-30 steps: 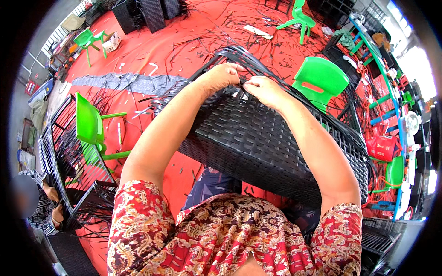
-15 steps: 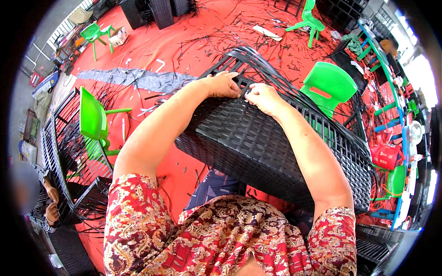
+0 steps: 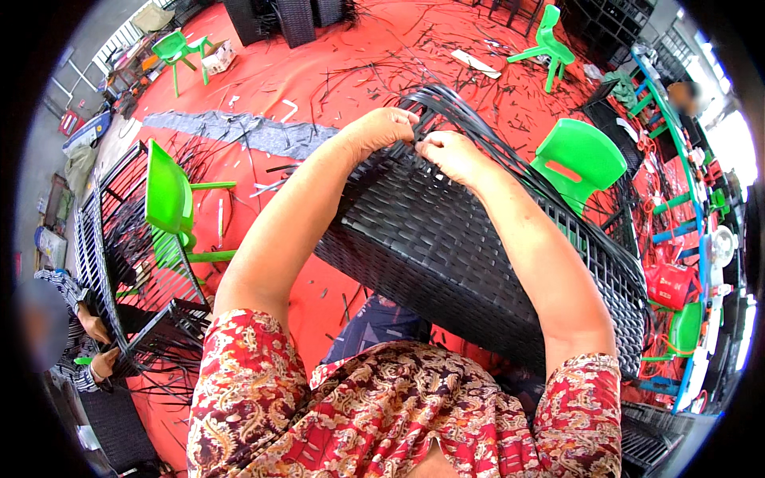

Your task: The person weaves black plastic strips into the frame of a wicker chair seat. They repeatedly thread the strips through the frame and press them down to secure the weave, working on the same chair throughout the clip.

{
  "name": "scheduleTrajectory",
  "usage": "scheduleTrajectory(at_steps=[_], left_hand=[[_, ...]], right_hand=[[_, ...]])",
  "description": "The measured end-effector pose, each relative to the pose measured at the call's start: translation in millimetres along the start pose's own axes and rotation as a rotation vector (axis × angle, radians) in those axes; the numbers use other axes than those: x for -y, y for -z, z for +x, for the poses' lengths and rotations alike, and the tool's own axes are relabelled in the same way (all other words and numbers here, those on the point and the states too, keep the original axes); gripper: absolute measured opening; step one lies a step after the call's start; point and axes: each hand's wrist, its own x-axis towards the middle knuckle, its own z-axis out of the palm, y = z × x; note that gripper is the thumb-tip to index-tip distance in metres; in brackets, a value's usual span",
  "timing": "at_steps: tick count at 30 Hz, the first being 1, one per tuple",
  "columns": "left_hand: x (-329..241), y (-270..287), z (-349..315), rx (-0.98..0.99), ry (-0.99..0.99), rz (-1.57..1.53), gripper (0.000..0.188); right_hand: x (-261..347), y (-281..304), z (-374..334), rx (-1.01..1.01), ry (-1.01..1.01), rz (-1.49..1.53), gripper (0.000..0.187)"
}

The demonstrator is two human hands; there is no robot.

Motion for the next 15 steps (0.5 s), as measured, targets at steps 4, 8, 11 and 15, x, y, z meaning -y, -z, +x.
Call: scheduleTrajectory(at_steps=[4, 8, 11, 15], left_hand=[[-1.2, 4.5, -5.2, 0.051, -0.091, 0.793, 0.017], [12.9, 12.4, -5.0, 0.063, -0.139, 1.059, 0.019], [-12.3, -5.4, -15.9, 0.035, 0.014, 1.191, 0.019], [18.8, 23.8, -1.8, 0.283, -0.070, 0.907, 0.017]], right_hand=[[-18.8, -9.6, 5.2, 0.004, -0.141, 0.149, 0.029], [-16.5, -9.8, 8.3, 0.077, -0.097, 0.107, 0.023], [-20.4, -10.0, 7.3, -0.045, 0.068, -0.109, 0.022], [-13.5, -17.4, 9.1, -0.020, 0.067, -0.212, 0.025]])
